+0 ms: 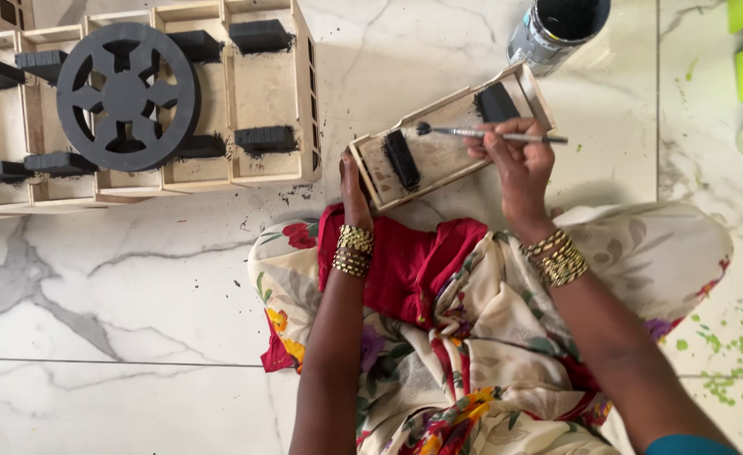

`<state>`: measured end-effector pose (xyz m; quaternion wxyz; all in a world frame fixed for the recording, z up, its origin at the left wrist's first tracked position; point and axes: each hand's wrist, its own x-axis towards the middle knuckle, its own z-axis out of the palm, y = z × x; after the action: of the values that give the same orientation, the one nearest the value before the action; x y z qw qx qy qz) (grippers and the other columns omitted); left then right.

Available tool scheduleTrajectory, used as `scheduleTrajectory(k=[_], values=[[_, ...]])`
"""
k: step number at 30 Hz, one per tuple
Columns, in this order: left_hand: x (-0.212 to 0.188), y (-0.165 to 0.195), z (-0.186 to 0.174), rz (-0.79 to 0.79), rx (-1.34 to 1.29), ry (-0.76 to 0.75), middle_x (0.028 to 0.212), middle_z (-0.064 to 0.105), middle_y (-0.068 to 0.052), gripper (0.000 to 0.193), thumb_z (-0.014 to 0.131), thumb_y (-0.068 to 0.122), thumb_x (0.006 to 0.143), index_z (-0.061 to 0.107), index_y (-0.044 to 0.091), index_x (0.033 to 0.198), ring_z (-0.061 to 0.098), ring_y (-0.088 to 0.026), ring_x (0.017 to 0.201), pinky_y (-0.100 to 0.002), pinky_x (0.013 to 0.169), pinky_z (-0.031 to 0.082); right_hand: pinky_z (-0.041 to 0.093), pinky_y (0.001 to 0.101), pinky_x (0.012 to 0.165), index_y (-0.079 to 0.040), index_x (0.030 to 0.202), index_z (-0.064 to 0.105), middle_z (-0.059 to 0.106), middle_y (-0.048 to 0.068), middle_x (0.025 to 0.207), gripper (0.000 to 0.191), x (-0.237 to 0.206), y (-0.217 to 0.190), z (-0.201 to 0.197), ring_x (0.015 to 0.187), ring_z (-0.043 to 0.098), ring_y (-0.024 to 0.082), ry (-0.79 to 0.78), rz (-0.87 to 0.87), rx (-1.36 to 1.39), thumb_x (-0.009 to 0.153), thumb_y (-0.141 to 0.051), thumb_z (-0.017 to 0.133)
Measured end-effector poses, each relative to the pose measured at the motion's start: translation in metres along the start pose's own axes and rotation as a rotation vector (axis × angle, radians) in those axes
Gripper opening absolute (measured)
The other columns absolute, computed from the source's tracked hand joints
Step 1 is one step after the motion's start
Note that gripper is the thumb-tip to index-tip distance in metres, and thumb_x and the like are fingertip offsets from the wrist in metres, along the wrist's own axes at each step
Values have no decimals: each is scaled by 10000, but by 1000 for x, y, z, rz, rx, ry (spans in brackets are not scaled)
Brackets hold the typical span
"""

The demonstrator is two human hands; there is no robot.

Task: The person sits on the floor and uses a paintbrush to apply black paint to small wooden model components, including blocks and a wheel-shaped disc, held in a wooden tray. They dip the brush in a paint can between pieces and rotate the tray to reach each part.

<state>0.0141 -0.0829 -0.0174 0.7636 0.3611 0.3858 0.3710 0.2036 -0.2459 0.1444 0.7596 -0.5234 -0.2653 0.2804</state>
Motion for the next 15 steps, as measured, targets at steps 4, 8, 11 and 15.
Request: scheduleTrajectory(k=[4,8,11,15], values=[[0,-5,-6,30,66,3,1447,566,-143,730,451,595,1039,456,37,1510,580,-219,1294,-350,1073,490,662,342,944,-22,1136,517,687,215,1211,115,-4,8,-7,1075,744,257,-8,-29,-1,1074,-8,613],[4,-10,-12,-113,-102,2,1395,585,-146,688,447,575,1028,461,65,1491,607,-259,1225,-411,1018,523,661,350,963,-10,1125,515,679,222,1220,121,-5,13,-3,1101,731,260,-80,-86,-36,1071,-22,622],[5,-14,-21,-85,-148,-56,1414,579,-162,706,430,590,1043,440,63,1513,617,-276,1234,-422,1024,530,669,341,943,-11,1099,540,699,218,1202,86,-6,19,7,1076,745,248,-108,-93,-74,1070,-5,621],[2,-16,-32,-94,-175,-40,1481,545,-122,709,376,582,1052,398,74,1546,597,-237,1294,-393,1068,515,614,330,1005,-9,1117,534,659,220,1254,111,-12,20,12,1148,702,225,-138,-28,-1,1050,14,620]])
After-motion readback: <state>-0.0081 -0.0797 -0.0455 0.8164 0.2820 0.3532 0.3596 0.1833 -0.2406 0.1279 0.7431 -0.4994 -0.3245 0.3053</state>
